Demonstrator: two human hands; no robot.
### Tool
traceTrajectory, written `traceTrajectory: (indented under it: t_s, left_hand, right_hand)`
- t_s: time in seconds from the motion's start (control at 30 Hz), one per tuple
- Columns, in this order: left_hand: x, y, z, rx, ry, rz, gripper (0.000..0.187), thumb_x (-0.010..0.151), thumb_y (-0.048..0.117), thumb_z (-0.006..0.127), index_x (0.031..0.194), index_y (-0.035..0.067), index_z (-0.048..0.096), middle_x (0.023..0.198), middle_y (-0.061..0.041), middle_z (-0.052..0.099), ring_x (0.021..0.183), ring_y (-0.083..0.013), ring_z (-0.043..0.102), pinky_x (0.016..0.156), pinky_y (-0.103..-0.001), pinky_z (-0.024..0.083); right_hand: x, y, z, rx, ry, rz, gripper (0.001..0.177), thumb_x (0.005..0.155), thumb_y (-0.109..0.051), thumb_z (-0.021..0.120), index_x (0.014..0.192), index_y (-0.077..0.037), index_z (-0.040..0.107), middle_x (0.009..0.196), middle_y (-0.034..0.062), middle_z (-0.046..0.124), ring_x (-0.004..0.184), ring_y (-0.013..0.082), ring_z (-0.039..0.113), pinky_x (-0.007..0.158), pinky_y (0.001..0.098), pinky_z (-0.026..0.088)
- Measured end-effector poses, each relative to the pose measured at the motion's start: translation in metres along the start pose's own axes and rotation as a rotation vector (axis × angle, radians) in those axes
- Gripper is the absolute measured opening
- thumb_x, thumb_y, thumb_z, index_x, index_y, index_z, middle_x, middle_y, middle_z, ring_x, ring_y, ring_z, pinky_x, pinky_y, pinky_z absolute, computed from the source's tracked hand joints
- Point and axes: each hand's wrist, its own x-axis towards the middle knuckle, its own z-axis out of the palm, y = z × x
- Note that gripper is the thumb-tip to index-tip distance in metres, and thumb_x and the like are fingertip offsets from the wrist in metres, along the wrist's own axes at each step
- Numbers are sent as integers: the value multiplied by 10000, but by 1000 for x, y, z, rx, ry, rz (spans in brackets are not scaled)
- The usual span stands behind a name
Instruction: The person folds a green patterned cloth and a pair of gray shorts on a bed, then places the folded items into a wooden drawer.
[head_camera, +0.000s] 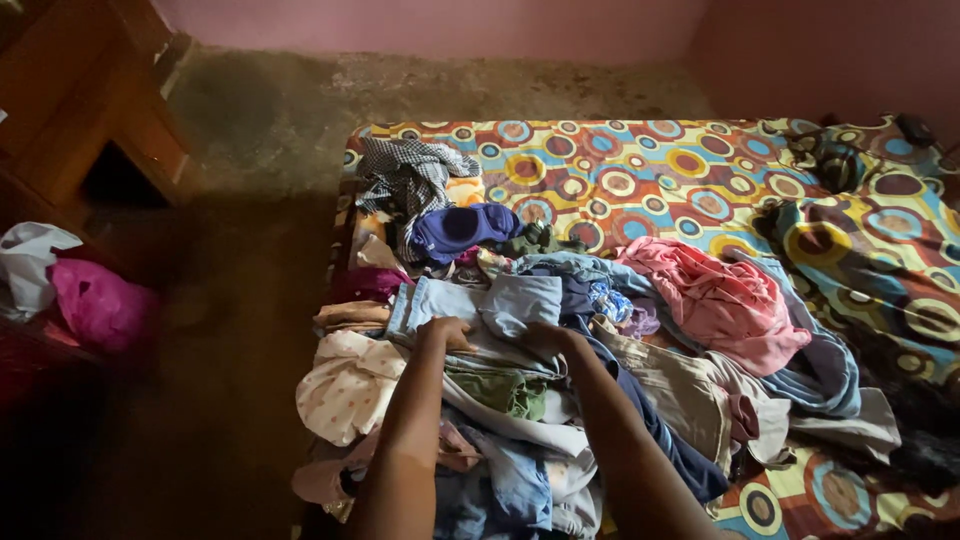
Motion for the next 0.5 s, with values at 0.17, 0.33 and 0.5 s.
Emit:
traceTrajectory:
  t_s: [0.17,0.33,0.5]
  left_hand:
    - [5,-2,6,-11,1,4,770,782,587,751,1485,439,473,1562,-34,452,1478,-387,326,1202,-563,269]
    - [-1,1,6,-32,16,17,755,781,567,769,1470,453,482,1557,-21,466,1488,-389,305,1202,-575,257]
    - [-36,13,-2,-24,67,-28,709,795,546,777,1444,463,505,1585,11,411,1520,-382,224,1187,-633,239]
  right_hand:
    - [36,46,21,104,8,-61,484,986,-329,491,1467,-280,499,1330,101,574,1165,301,540,961,411,455]
    - [63,72,56,-646,424,-512,458,1002,-268,505,1452,-303,587,1276,51,616,1138,263,579,913,389,490]
    - [6,1,42,24,476,319,711,822,-530,685,1346,-72,540,1290,168,540,1209,364,495,971,451,439]
